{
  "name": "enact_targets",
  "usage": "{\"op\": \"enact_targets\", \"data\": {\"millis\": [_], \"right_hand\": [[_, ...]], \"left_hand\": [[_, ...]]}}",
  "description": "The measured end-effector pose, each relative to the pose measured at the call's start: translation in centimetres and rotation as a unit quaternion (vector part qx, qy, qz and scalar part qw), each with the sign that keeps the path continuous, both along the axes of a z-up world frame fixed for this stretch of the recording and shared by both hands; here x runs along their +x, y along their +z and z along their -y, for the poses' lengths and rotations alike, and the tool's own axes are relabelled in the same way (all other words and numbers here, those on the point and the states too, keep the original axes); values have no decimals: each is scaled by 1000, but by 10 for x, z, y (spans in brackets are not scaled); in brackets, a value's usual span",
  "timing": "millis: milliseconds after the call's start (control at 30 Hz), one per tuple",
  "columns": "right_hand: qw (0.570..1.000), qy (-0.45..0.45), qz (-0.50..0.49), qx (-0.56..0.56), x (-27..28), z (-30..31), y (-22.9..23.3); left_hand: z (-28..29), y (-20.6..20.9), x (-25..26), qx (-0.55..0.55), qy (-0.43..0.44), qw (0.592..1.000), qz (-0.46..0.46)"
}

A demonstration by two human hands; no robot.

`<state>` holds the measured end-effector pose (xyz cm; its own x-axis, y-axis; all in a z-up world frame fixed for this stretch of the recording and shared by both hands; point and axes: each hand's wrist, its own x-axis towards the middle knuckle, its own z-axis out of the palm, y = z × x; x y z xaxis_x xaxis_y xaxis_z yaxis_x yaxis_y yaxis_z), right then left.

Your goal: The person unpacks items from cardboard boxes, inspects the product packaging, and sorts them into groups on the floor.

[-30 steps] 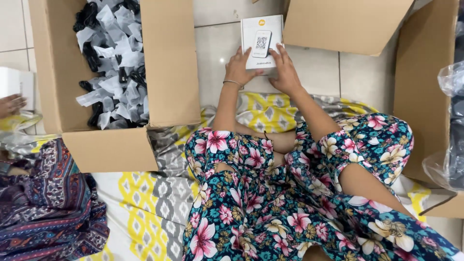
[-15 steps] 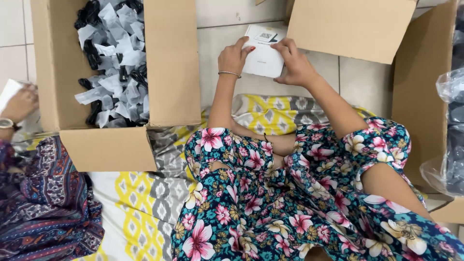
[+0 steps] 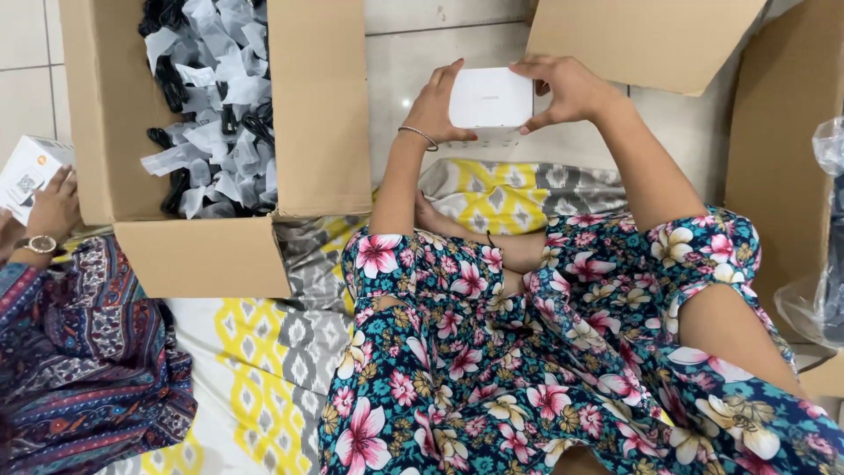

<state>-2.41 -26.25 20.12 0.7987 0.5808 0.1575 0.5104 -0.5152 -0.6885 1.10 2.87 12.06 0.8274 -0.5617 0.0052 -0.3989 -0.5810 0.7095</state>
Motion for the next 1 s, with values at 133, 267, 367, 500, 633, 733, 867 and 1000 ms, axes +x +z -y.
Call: {"op": "enact_targets", "data": {"millis": [133,267,367,500,633,733,867,1000], "right_hand": [[996,-7,-36,-82,9,0,10],[999,16,-44,-29,19,17,-12],[980,-115,-142,-84,29,29,-23],[979,-183,-95,-4,26,15,-34],[966,-250,-42,48,33,10,-60],[947,-301,-57,91,29,-2,-59],[944,-305,-21,120,6,-13,-41],[961,-247,1,126,-8,-8,-26]], "left_hand": [[0,0,-10,9,41,999,-7],[-2,-6,-21,-108,40,992,47],[7,8,-19,-100,72,992,-37],[17,8,-20,-116,84,990,-20],[29,3,-19,-90,119,989,19],[33,-4,-23,-90,124,986,70],[36,-7,-32,-96,139,982,89],[34,-17,-44,-119,125,976,136]]}}
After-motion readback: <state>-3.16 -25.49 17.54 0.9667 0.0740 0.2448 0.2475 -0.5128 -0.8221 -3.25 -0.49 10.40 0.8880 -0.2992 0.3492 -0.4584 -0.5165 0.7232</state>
